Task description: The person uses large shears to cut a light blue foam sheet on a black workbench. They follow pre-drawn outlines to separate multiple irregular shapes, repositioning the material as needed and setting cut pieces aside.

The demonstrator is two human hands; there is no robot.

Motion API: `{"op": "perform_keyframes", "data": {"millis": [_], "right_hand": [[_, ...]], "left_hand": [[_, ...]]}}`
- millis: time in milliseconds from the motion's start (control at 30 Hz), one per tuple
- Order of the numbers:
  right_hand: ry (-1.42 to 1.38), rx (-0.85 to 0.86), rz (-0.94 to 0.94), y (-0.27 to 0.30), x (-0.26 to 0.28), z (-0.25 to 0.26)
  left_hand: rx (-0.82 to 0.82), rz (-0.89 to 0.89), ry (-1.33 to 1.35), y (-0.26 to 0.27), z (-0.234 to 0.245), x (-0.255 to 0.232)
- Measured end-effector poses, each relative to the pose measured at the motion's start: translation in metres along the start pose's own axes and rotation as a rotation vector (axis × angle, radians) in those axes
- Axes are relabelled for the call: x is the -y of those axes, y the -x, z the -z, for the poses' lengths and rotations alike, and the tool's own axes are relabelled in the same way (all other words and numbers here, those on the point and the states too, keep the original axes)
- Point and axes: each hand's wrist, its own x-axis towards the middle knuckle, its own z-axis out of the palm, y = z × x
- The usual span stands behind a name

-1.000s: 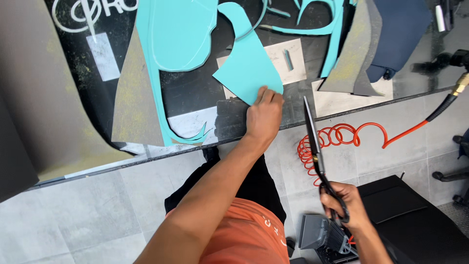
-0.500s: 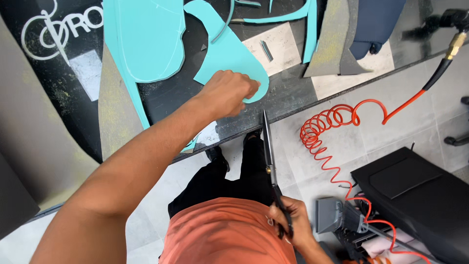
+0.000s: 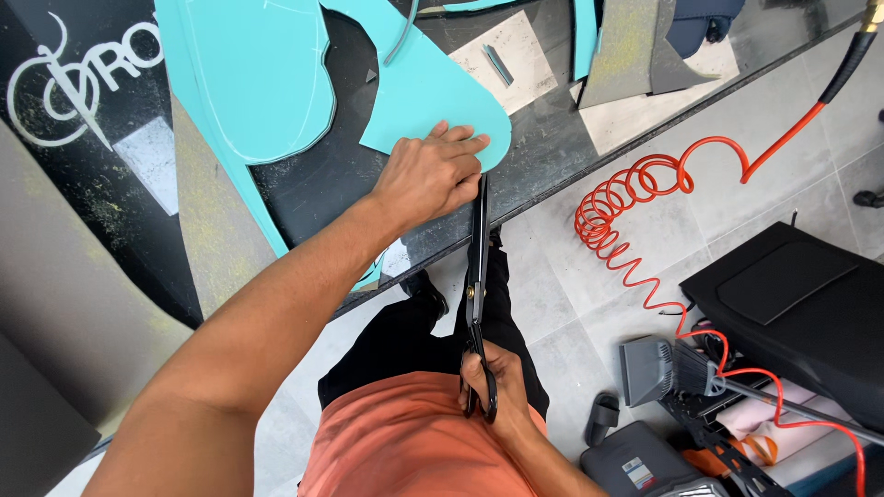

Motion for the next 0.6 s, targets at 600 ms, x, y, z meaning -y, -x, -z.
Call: {"op": "perform_keyframes", "data": {"millis": [600], "right_hand": [[0.039, -0.098, -0.106, 0.001, -0.006, 0.001]], "left_hand": [[-0.040, 0.061, 0.063, 0.006, -0.008, -0.003]]}}
